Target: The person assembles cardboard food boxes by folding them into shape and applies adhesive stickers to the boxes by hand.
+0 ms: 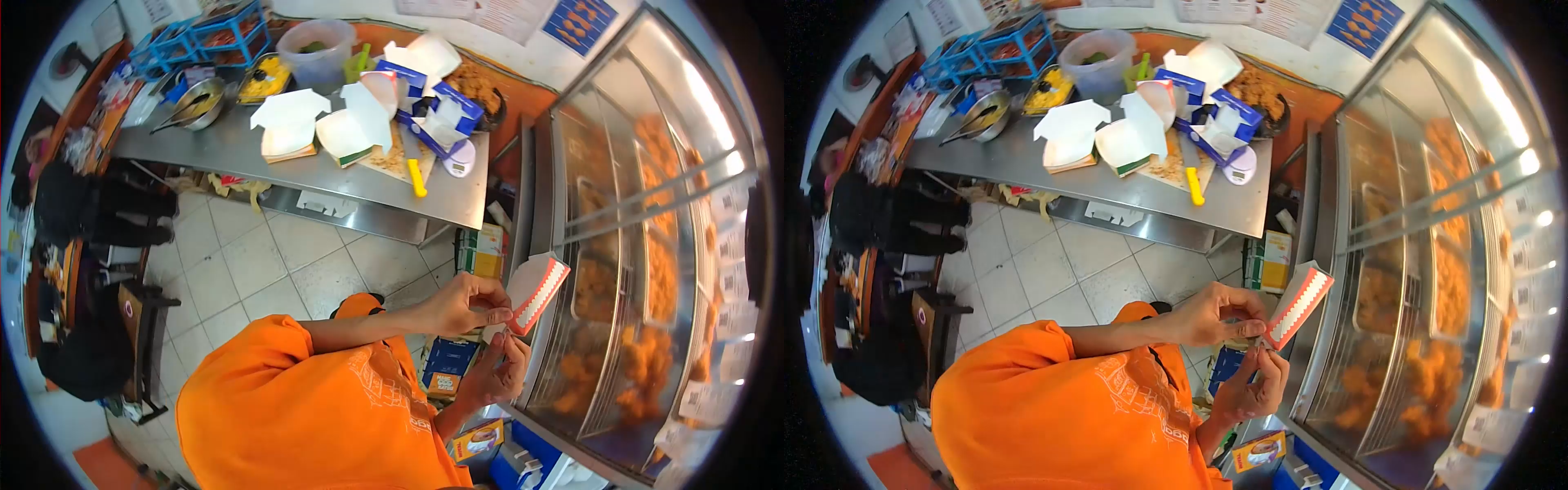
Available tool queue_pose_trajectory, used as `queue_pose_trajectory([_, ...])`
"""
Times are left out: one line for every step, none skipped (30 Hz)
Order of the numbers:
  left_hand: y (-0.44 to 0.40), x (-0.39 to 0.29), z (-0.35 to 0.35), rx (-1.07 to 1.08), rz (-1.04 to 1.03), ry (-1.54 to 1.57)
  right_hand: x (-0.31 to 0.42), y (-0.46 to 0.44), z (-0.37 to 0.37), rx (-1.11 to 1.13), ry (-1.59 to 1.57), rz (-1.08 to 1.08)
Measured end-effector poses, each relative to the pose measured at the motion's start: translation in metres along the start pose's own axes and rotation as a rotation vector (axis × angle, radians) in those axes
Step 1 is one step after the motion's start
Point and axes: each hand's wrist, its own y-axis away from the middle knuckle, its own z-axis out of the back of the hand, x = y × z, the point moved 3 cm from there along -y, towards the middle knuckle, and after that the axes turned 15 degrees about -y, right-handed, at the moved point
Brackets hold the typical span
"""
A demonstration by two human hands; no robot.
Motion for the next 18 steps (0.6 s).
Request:
queue_pose_trajectory([0.002,0.0,0.004,-0.021,-0.007,0.001,0.001,-0.001,-0.005,0.02,-0.008,0.005])
queue_pose_trajectory([0.005,-0.001,0.007,-0.049,-0.067,0.0,0.002,-0.001,-0.009,0.038,0.013,0.031])
queue_pose_trajectory([0.007,-0.004,0.01,-0.075,-0.127,-0.002,0.003,-0.001,-0.014,0.054,0.035,0.056])
queue_pose_trajectory([0.009,-0.005,0.012,-0.089,-0.13,0.0,0.003,-0.002,-0.019,0.067,0.031,0.059])
queue_pose_trajectory([0.011,-0.009,0.014,-0.095,-0.147,-0.083,0.002,-0.002,-0.023,0.049,0.034,0.052])
queue_pose_trajectory([0.013,-0.012,0.015,-0.098,-0.162,-0.167,0.001,-0.002,-0.026,0.026,0.037,0.043])
queue_pose_trajectory([0.016,-0.014,0.017,-0.102,-0.163,-0.167,0.0,-0.003,-0.028,0.03,0.036,0.044])
queue_pose_trajectory([0.018,-0.016,0.019,-0.097,-0.153,-0.258,-0.002,-0.003,-0.03,0.027,0.058,0.05])
queue_pose_trajectory([0.019,-0.017,0.02,-0.091,-0.144,-0.349,-0.003,-0.004,-0.031,0.023,0.081,0.056])
queue_pose_trajectory([0.02,-0.016,0.02,-0.089,-0.143,-0.349,-0.004,-0.005,-0.03,0.021,0.081,0.055])
queue_pose_trajectory([0.021,-0.013,0.019,-0.062,-0.093,-0.232,-0.005,-0.005,-0.029,0.048,0.094,0.081])
queue_pose_trajectory([0.022,-0.009,0.016,-0.031,-0.042,-0.113,-0.005,-0.005,-0.027,0.071,0.109,0.106])
queue_pose_trajectory([0.021,-0.007,0.013,-0.017,-0.039,-0.112,-0.008,-0.003,-0.023,0.059,0.117,0.103])
queue_pose_trajectory([0.021,-0.006,0.011,-0.013,-0.083,-0.154,-0.015,0.001,-0.018,0.072,0.082,-0.011])
queue_pose_trajectory([0.021,-0.005,0.008,-0.009,-0.127,-0.196,-0.016,0.001,-0.017,0.083,0.045,-0.126])
queue_pose_trajectory([0.02,0.0,0.006,0.007,-0.123,-0.194,-0.015,-0.002,-0.017,0.069,0.052,-0.131])
queue_pose_trajectory([0.019,0.004,0.008,-0.066,-0.144,-0.054,-0.01,-0.01,-0.023,0.085,0.011,0.005])
queue_pose_trajectory([0.017,0.007,0.008,-0.135,-0.159,0.089,-0.003,-0.017,-0.028,0.099,-0.023,0.139])
